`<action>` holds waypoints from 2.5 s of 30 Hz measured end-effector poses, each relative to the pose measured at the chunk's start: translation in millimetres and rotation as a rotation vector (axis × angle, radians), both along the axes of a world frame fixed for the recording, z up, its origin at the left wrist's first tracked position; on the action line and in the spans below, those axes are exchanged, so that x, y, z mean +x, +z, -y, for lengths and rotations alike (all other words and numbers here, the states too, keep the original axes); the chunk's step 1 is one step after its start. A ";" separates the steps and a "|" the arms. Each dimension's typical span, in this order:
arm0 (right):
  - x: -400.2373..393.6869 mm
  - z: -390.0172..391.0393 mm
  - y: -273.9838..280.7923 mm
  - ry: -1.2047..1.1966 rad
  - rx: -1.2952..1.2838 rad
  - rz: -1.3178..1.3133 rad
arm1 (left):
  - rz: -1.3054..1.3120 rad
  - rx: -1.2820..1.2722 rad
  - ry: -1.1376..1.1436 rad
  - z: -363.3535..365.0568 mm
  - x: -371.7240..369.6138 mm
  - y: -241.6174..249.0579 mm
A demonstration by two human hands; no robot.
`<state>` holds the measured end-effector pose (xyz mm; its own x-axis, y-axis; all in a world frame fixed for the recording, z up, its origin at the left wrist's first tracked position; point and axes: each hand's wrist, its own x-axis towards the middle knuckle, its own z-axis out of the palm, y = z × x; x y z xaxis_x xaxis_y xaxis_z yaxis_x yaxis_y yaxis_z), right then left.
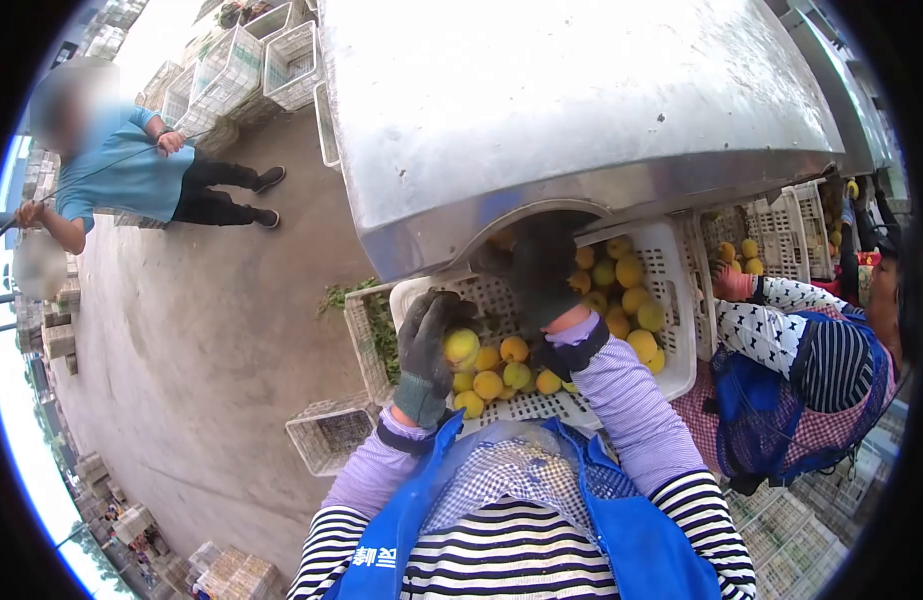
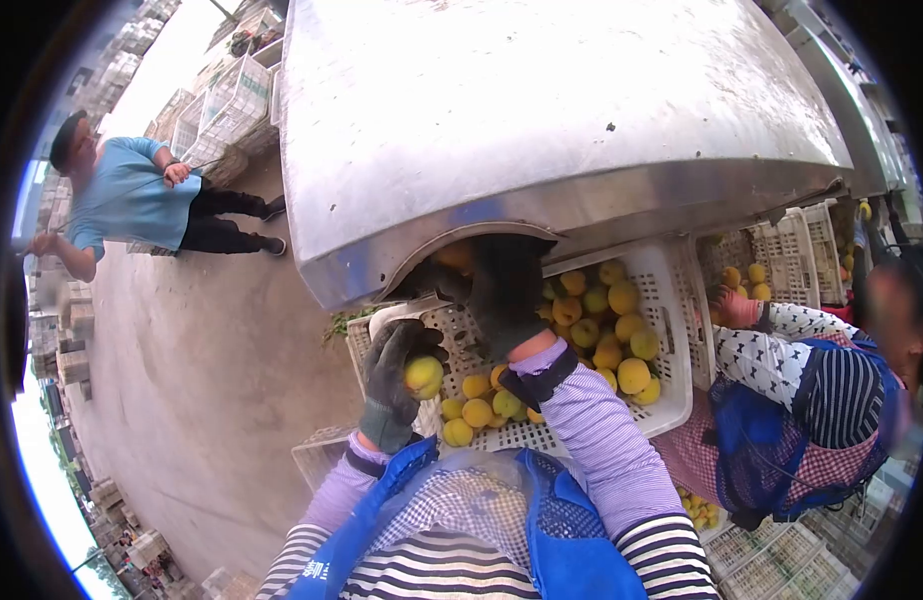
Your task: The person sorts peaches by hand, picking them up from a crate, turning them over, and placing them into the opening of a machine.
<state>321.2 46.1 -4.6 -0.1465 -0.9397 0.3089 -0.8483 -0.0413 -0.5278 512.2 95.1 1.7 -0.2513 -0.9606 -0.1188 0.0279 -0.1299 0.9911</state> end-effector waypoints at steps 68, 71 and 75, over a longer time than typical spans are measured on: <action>-98.3 -145.3 -40.9 -0.078 0.508 1.111 | -0.271 0.628 -0.570 -3.9 -54.3 -82.2; -72.5 -145.7 -24.3 0.059 0.448 0.901 | -0.267 0.507 -0.559 -7.1 -42.9 -33.1; -44.8 -126.2 15.7 0.018 0.253 0.686 | -0.375 0.494 -0.482 -5.6 -30.1 -12.4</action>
